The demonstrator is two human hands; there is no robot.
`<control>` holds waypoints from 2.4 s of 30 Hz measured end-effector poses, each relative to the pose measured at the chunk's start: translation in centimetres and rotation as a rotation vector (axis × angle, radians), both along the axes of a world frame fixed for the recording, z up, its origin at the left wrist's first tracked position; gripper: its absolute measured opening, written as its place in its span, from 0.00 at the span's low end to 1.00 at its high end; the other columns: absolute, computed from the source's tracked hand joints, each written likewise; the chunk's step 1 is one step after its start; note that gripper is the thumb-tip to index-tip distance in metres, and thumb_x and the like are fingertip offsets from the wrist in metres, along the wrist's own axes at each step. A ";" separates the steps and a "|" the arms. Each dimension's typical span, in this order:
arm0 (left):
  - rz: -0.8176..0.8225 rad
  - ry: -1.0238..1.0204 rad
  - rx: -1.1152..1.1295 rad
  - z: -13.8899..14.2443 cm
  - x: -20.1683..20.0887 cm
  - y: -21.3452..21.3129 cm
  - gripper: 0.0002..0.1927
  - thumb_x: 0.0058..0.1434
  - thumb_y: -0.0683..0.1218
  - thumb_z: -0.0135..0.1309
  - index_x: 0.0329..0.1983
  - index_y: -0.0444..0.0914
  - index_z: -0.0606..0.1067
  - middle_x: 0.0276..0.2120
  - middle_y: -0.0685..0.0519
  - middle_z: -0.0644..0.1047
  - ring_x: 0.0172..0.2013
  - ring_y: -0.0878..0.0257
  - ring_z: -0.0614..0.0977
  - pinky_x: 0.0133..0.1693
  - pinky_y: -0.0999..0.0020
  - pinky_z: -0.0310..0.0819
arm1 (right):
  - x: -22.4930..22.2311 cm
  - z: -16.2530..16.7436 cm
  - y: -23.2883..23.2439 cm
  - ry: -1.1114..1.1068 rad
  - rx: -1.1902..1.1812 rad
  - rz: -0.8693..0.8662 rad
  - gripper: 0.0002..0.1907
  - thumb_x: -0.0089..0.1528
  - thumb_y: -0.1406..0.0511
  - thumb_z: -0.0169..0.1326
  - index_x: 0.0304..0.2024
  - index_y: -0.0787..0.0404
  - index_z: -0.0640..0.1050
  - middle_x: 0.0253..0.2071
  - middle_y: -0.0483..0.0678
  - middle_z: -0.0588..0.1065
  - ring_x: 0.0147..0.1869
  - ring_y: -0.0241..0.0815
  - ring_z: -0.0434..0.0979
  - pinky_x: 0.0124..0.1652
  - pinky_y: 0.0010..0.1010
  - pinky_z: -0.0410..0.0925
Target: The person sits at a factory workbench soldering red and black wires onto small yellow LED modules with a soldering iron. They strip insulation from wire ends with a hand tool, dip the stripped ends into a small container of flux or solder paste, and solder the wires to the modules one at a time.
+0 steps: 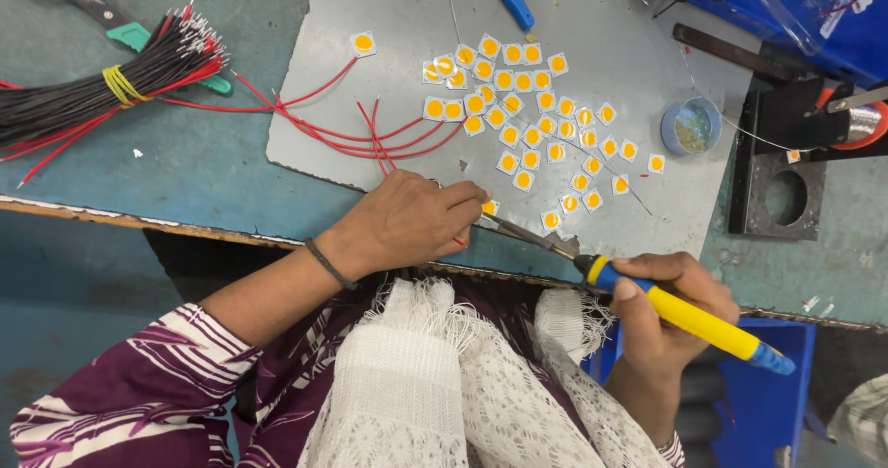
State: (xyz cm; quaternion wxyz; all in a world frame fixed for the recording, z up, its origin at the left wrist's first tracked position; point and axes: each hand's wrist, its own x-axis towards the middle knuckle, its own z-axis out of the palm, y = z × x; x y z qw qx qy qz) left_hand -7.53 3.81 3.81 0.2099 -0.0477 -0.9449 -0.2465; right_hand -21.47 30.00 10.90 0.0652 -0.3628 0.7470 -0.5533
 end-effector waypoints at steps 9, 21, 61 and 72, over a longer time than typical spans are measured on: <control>-0.014 -0.031 0.001 0.0 0.0 -0.1 0.14 0.52 0.45 0.61 0.41 0.39 0.76 0.45 0.56 0.79 0.22 0.57 0.81 0.24 0.58 0.70 | -0.2 -0.4 -0.1 0.000 0.007 0.020 0.10 0.63 0.67 0.61 0.40 0.70 0.79 0.28 0.48 0.78 0.24 0.28 0.74 0.29 0.15 0.65; -0.012 -0.008 -0.009 0.1 0.0 -0.2 0.13 0.51 0.44 0.60 0.40 0.39 0.76 0.45 0.56 0.79 0.22 0.57 0.81 0.23 0.58 0.70 | 0.1 -0.2 -0.4 0.022 0.042 0.027 0.10 0.61 0.67 0.61 0.39 0.69 0.80 0.30 0.48 0.78 0.26 0.28 0.74 0.31 0.15 0.65; 0.172 0.080 0.439 1.6 0.9 -1.0 0.12 0.64 0.37 0.59 0.52 0.34 0.80 0.32 0.48 0.78 0.29 0.55 0.80 0.33 0.63 0.73 | 1.4 -5.6 -10.0 0.487 0.276 0.057 0.28 0.59 0.74 0.64 0.59 0.57 0.68 0.62 0.51 0.77 0.53 0.45 0.78 0.64 0.41 0.64; 0.017 0.127 0.277 0.9 0.7 -0.8 0.05 0.59 0.40 0.59 0.35 0.36 0.74 0.36 0.51 0.78 0.29 0.55 0.82 0.30 0.62 0.75 | 2.1 -5.4 -9.9 0.413 0.181 0.182 0.28 0.58 0.76 0.64 0.57 0.58 0.67 0.60 0.57 0.76 0.58 0.51 0.79 0.58 0.40 0.71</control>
